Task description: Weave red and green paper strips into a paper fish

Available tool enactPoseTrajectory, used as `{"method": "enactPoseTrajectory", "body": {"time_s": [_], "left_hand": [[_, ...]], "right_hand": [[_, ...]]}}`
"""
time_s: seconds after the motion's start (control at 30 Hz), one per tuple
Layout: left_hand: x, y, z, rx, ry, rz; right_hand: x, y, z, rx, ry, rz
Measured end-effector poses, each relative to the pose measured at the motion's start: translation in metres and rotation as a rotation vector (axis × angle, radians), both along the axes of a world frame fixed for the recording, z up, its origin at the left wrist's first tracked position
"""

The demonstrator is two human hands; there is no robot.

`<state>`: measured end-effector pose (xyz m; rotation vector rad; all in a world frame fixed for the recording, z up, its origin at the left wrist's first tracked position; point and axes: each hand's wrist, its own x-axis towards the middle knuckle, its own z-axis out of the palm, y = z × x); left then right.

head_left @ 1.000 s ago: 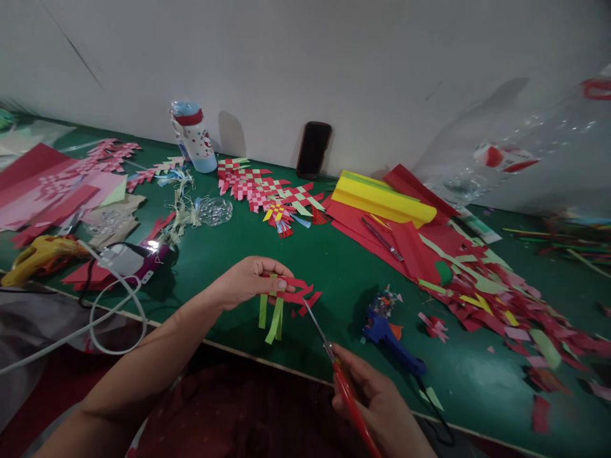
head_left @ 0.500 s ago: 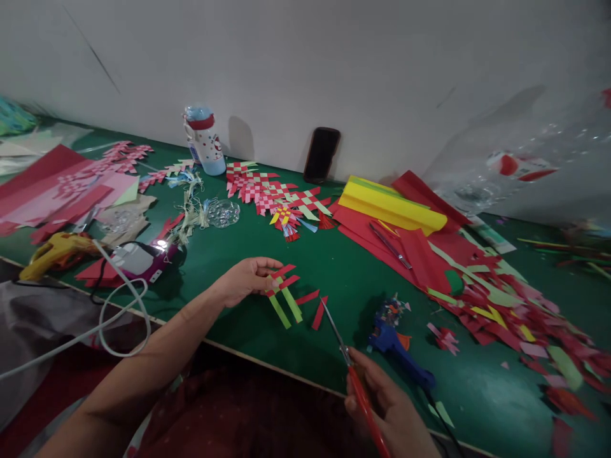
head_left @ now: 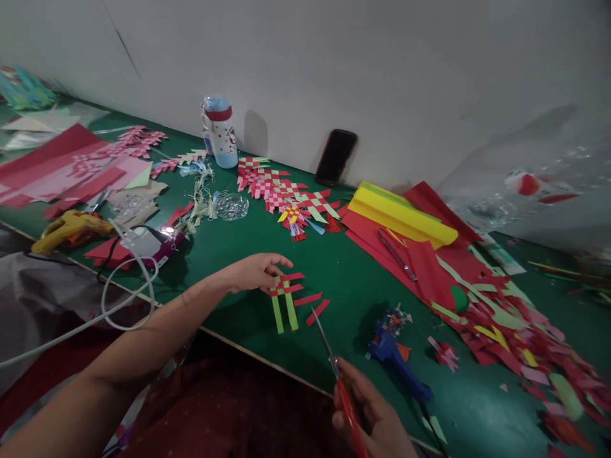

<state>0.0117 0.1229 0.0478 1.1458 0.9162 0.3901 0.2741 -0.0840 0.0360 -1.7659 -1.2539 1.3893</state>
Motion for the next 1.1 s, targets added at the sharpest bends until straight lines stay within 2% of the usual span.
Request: {"method": "enactPoseTrajectory", "body": {"time_s": [0.13,0.33,0.57,0.77,0.97,1.1], "left_hand": [[0.001,0.005,0.006,0.032,-0.013,0.039],[0.002,0.001,0.02,0.055,-0.117,0.209],[0.009,-0.018,0.047,-0.017,-0.325,0.324],[0.018,-0.027,0.045,-0.014,-0.404,0.436],[0.023,-0.03,0.046,0.064,-0.44,0.558],[0.025,-0.035,0.047,0.132,-0.419,0.543]], "right_hand": [[0.005,-0.005,-0.002,-0.012,0.011,0.058],[0.006,-0.009,0.0,-0.025,0.079,0.137],[-0.024,-0.002,0.013,0.014,0.114,0.001],[-0.034,0.0,0.026,0.024,0.068,0.011],[-0.044,0.001,0.033,-0.007,0.133,-0.073],[-0.045,0.005,0.029,-0.004,0.121,-0.085]]}}
